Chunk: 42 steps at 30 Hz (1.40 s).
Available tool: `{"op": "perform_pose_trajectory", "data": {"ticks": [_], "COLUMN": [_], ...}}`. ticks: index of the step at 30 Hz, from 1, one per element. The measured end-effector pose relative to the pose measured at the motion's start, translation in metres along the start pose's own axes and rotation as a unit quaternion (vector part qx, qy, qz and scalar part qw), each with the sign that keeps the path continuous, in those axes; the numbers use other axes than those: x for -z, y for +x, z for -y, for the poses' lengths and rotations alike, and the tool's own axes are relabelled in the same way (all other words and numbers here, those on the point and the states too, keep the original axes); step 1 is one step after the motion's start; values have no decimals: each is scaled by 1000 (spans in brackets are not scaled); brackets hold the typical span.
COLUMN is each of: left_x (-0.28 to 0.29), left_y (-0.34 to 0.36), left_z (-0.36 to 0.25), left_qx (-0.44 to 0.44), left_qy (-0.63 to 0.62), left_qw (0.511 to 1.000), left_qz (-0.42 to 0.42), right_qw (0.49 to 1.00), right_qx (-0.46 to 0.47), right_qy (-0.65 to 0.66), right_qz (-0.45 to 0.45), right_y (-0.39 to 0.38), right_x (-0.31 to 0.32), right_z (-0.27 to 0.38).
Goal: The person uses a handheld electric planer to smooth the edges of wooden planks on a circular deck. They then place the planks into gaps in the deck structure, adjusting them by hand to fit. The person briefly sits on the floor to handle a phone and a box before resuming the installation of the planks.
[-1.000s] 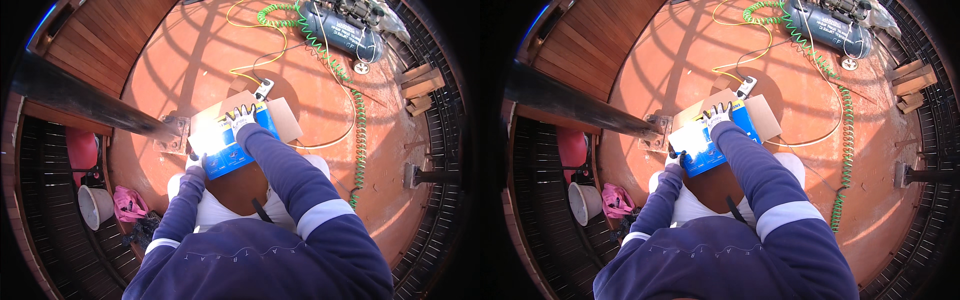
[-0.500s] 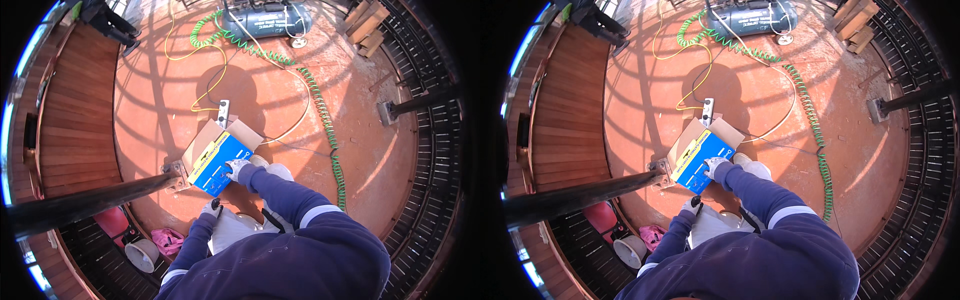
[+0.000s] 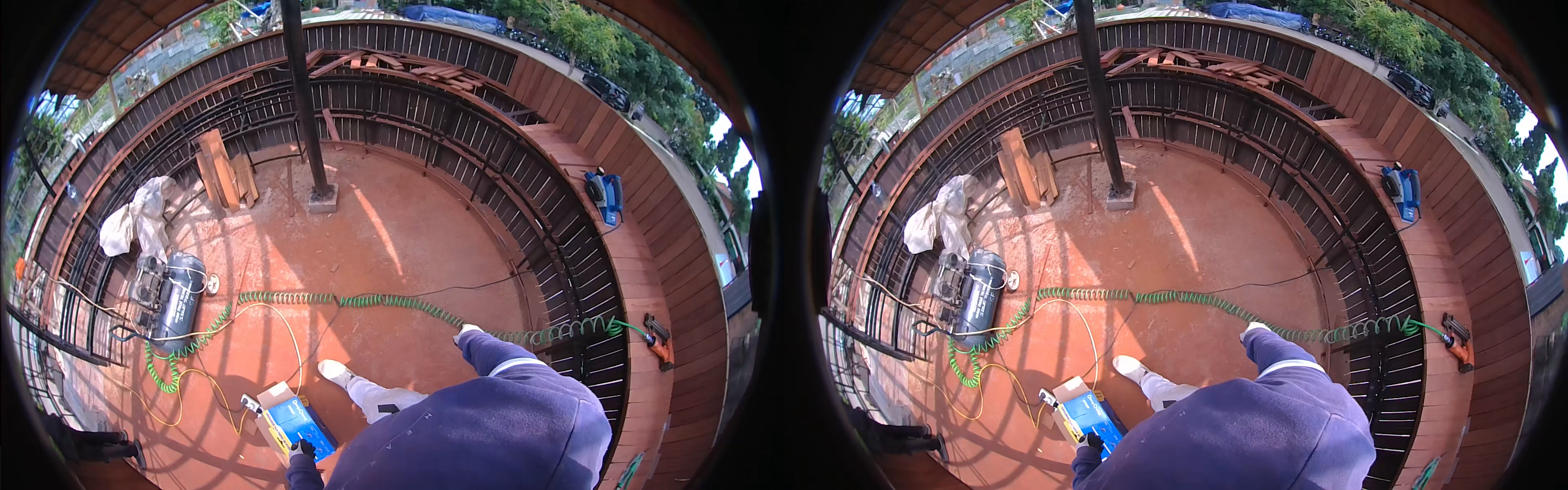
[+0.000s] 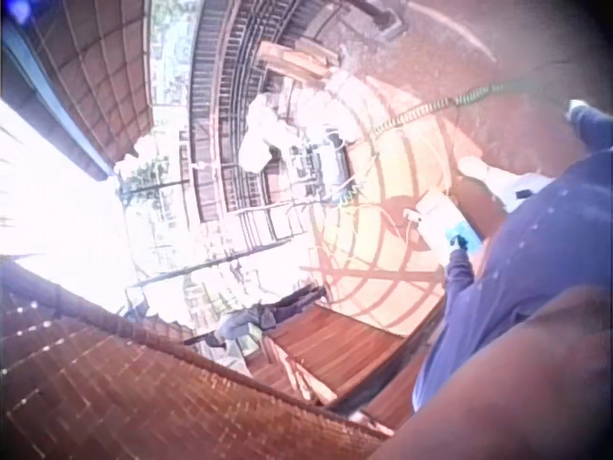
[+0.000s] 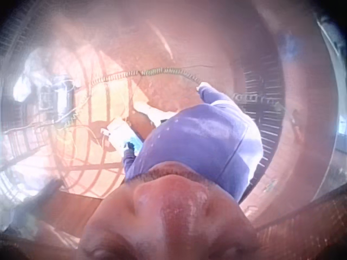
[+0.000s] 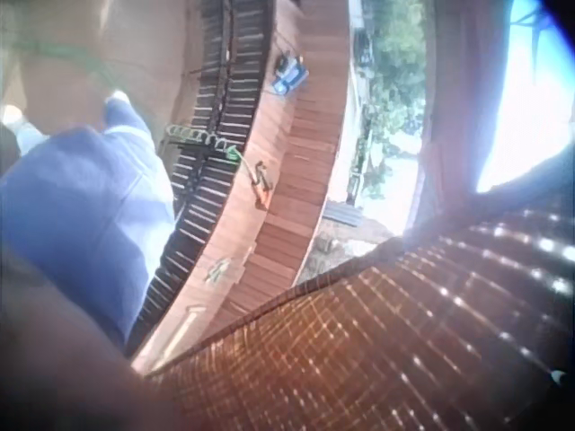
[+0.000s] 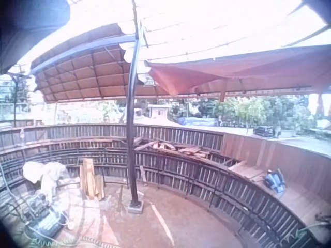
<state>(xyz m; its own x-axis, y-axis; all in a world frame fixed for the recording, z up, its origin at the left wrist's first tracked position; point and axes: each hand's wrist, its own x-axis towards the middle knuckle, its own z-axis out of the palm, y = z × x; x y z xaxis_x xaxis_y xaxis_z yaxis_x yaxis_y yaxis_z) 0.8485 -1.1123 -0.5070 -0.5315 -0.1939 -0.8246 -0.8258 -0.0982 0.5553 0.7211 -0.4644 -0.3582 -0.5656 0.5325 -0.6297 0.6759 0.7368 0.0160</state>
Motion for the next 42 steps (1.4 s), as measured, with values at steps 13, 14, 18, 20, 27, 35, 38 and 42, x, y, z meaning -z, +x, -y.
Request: {"op": "perform_pose_trajectory", "data": {"ticks": [13, 14, 18, 20, 27, 35, 38, 42], "left_x": [-152, -171, -226, -245, -315, -375, -404, -426], "left_y": [-33, -35, -38, -43, -58, -79, -78, -77], "left_z": [-50, -59, -105, -127, -160, -132, -148, -163], "left_qx": [5, -6, -43, -58, -68, 15, 7, -13], "left_qy": [379, 386, 379, 336, 292, 387, 380, 348], "left_qw": [911, 907, 906, 925, 945, 915, 918, 931], "left_qz": [159, 170, 184, 168, 132, 113, 114, 108], "right_qw": [967, 964, 960, 968, 977, 951, 971, 972], "right_qx": [23, 25, 22, 24, 33, 46, 111, 91], "right_qy": [154, 186, 218, 159, 139, 287, 156, 159], "right_qz": [200, 187, 173, 194, 159, 103, 140, 146], "right_y": [-92, -95, -91, -88, -11, 79, 121, 142], "right_x": [-194, -188, -151, -112, -49, 48, 46, 66], "right_z": [-254, -256, -266, -266, -278, -249, -260, -269]}}
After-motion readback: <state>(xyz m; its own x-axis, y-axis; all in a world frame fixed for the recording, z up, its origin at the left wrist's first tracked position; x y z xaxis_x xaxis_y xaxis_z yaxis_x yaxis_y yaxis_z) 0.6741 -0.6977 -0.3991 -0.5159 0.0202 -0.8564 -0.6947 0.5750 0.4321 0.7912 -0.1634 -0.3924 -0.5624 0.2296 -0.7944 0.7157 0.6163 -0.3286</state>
